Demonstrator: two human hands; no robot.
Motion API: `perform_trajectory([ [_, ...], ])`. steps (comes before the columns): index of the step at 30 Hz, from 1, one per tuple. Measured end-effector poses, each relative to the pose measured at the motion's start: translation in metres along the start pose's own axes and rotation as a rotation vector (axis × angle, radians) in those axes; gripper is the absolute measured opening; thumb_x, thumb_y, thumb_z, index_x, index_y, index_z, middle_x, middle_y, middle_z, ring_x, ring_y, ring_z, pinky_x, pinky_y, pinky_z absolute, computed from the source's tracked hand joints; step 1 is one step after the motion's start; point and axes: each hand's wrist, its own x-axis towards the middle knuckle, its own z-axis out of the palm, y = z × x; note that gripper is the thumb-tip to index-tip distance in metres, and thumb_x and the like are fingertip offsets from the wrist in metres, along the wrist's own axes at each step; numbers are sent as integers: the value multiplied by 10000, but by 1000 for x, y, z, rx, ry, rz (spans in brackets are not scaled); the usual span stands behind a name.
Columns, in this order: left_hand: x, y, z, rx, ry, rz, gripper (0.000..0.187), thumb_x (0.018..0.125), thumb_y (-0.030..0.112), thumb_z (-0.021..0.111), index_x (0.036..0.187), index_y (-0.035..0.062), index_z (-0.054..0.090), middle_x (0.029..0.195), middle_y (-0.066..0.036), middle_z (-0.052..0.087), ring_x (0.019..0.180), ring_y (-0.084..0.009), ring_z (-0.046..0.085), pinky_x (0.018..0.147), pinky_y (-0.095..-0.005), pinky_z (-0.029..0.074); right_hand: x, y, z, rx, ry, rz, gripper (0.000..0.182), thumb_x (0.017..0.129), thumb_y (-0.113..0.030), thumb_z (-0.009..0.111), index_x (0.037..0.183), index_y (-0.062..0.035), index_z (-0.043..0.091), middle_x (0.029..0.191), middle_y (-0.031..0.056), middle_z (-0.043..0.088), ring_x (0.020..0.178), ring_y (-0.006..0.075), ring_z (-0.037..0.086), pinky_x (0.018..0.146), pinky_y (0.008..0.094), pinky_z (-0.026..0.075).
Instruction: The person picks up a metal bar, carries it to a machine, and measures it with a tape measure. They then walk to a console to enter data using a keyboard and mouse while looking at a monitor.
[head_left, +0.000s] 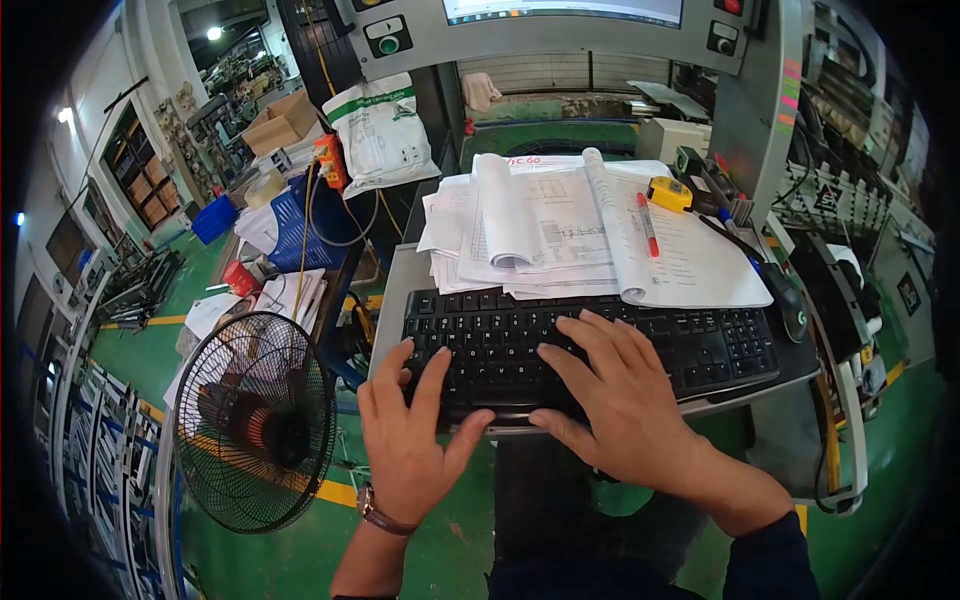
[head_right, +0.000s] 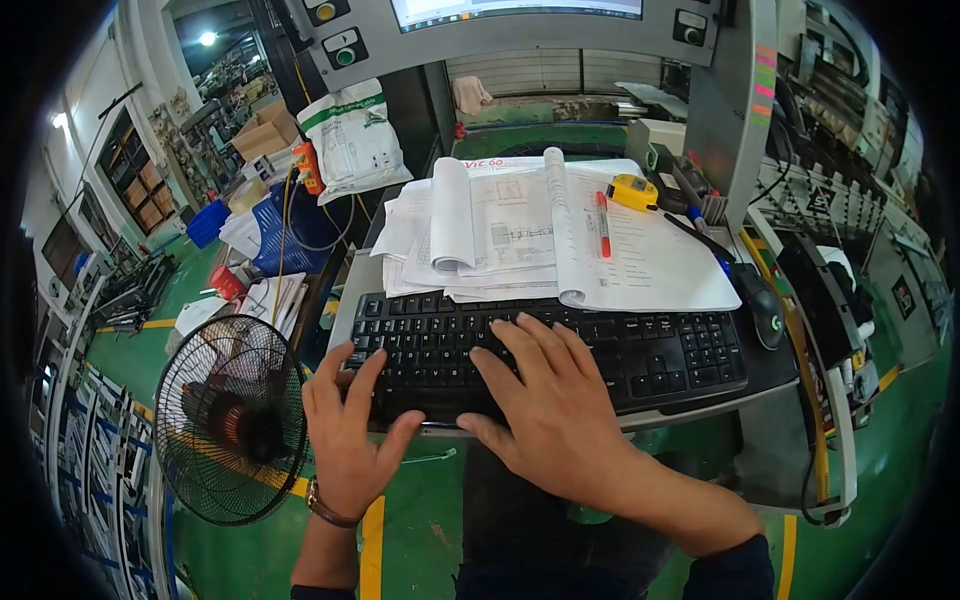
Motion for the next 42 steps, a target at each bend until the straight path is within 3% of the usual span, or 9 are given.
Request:
perform_trajectory([
  [6,21,16,-14,285,-220,56,681,976,596,717,1488,150,678,1567,-240,530,1051,-399,569,1035,-602,439,20,-4,12,9,-11,-41,576,1030,-441,716,1426,-23,681,1514,251,566,1468,445,489,1225,602,361],
  [9,28,15,-16,348,-215,166,681,983,621,689,1498,174,679,1564,-243,549,1026,-393,580,1058,-648,429,21,-1,10,8,-16,-65,549,1050,-423,692,1437,-33,679,1506,255,567,1459,444,494,1215,602,363],
  [15,38,21,-18,390,-246,214,720,959,693,675,1463,180,704,1528,-236,591,1038,-402,608,1098,-705,403,4,0,3,25,24,-23,559,1030,-429,723,1416,-27,683,1486,248,573,1443,437,507,1211,585,373],
  [18,37,21,-18,411,-294,198,756,980,730,628,1506,189,672,1561,-241,538,1106,-415,598,1131,-683,382,-5,5,-2,0,48,-2,577,1005,-435,757,1396,-17,684,1478,235,578,1438,429,514,1208,573,380],
  [21,35,20,-15,397,-207,209,811,923,744,686,1441,120,695,1524,-229,584,1062,-412,615,1138,-712,380,-9,11,-4,-19,63,9,586,990,-437,775,1381,-10,686,1472,224,580,1432,420,519,1199,565,388],
  [27,20,9,-18,195,-145,81,888,865,643,839,1363,-55,610,1446,-249,582,1173,-433,595,1161,-631,411,-9,17,-4,-31,92,8,581,988,-437,776,1362,-1,688,1448,212,590,1384,407,543,1161,545,405],
  [33,17,7,-16,25,-108,-4,879,841,576,894,1345,-85,608,1418,-289,571,1215,-458,577,1088,-538,470,-6,17,-4,-35,103,1,588,988,-443,773,1357,6,687,1431,212,598,1363,402,547,1151,535,409],
  [37,19,10,-20,72,-206,-31,852,835,571,898,1307,-94,650,1419,-288,574,1205,-458,576,1064,-542,473,-6,16,-6,-17,91,19,583,989,-440,767,1353,8,687,1420,213,602,1347,395,549,1146,530,408],
  [42,19,8,-21,67,-172,15,825,828,555,904,1279,-96,672,1411,-285,579,1169,-464,574,1037,-542,474,-1,17,-8,-23,126,-15,550,988,-443,753,1305,5,715,1398,214,610,1321,383,556,1120,508,414],
])
